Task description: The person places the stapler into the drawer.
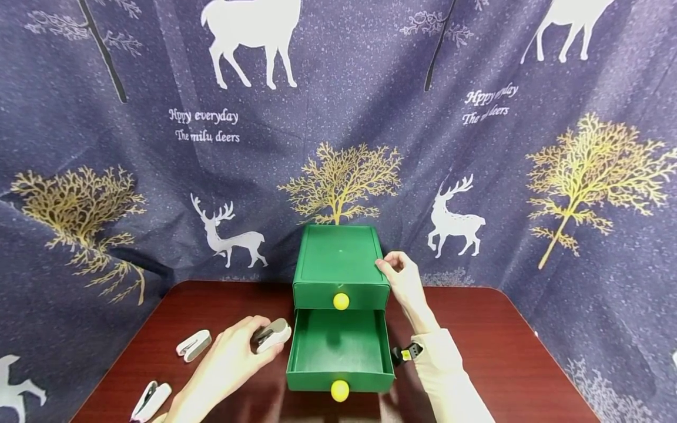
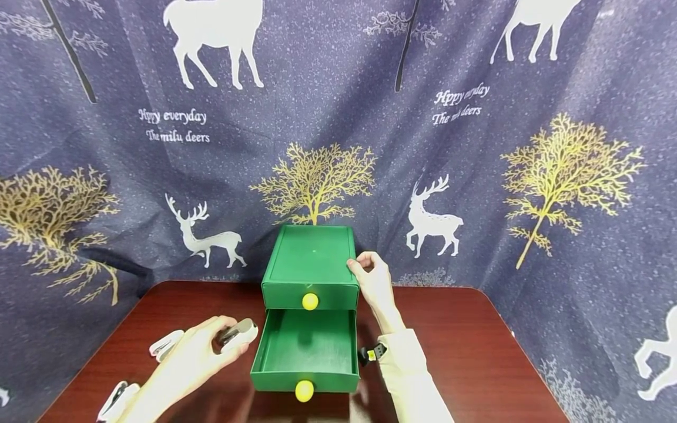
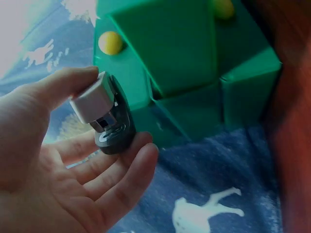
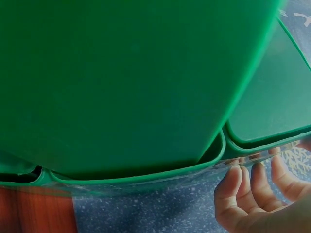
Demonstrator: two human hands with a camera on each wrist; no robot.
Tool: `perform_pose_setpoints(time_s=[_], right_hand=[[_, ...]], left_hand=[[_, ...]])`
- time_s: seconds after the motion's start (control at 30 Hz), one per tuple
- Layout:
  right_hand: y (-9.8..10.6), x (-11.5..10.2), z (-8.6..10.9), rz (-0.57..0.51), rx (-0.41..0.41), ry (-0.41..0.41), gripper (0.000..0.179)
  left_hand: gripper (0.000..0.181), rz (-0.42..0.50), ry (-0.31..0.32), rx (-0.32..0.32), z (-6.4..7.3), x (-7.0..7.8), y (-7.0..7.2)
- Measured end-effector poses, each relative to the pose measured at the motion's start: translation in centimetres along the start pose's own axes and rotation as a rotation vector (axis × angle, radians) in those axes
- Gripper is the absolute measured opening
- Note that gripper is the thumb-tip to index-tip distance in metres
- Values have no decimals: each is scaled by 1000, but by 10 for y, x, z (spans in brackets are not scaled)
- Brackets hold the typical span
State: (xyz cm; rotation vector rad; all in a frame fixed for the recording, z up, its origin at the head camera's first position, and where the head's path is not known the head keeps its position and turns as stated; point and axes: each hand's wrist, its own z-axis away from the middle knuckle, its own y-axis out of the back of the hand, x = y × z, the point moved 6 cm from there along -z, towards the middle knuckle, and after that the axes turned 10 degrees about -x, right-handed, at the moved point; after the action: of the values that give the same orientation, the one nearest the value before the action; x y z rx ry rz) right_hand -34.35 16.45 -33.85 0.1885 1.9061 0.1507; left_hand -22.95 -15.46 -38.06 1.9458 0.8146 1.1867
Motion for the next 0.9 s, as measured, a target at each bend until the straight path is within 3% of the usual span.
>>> perform_pose_setpoints(time_s=[0.17, 0.37, 0.7, 0.9], right_hand=[[0, 2, -2, -9, -2, -3, 16], [-1, 1, -2, -9, -5, 5, 16], [-1, 2, -1, -21, -7, 1, 16], [0, 3, -2, -21, -8, 7, 16]], left_hand=[[29, 9, 0, -30, -5, 15, 1], [27, -5, -26, -92, -17, 29, -9], [25, -88, -170, -126, -35, 57, -22], [23, -91, -255, -211, -48, 72, -35]])
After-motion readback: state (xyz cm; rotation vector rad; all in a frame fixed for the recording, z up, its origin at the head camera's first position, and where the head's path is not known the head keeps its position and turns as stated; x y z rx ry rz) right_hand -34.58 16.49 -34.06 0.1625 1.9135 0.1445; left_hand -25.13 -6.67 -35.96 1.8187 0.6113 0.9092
